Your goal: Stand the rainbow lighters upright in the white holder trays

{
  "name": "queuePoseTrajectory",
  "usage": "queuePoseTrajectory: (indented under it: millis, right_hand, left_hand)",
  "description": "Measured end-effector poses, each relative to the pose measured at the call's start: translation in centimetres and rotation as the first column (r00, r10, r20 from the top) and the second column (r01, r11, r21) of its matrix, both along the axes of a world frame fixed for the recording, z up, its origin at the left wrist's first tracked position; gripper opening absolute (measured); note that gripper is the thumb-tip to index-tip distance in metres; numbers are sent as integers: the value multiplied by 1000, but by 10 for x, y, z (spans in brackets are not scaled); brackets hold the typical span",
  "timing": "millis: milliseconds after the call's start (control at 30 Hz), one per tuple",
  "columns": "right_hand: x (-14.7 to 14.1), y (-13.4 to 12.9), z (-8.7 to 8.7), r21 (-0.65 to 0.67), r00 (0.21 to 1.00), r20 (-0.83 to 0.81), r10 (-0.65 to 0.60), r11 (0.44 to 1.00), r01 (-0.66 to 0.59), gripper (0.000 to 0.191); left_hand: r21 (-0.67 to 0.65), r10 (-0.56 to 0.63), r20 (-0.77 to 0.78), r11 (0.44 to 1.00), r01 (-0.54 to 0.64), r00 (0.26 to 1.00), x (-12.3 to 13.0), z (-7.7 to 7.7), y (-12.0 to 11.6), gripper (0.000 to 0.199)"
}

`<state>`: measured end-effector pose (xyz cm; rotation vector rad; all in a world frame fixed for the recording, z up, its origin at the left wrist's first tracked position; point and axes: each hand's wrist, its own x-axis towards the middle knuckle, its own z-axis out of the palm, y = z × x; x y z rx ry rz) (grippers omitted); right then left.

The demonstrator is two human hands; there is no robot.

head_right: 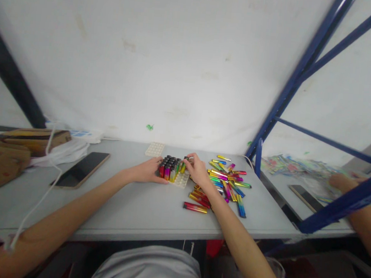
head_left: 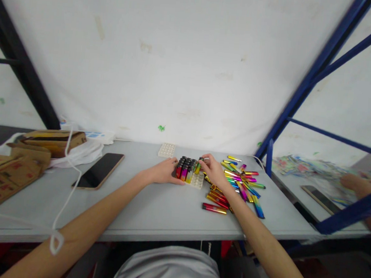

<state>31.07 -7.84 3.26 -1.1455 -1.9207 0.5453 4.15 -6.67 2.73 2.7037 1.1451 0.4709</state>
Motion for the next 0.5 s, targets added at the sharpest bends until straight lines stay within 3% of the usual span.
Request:
queuePoseTrajectory:
  millis: [167,300,400,500]
  right_hand:
    - [1,1,1,37,997,61,49,998,-52,23]
    - [8,-1,8,6,949,271,159,986,-166,13]
    - [16,-2,15,51,931,343,124,987,-150,18]
    - [29,1,21,126,946,324,14,990,-57,29]
  left_hand:
    - [-6,13,20,1000,-13,1000,-2,-2,0,70]
    - [-25,22,22,999,-22,1000,-1,-1,-1,69]
    - [-31,22,23,999,-22,999,-1,1,-1,68]
    - [-35,28,8,999,-28,1000,-1,2,-2,68]
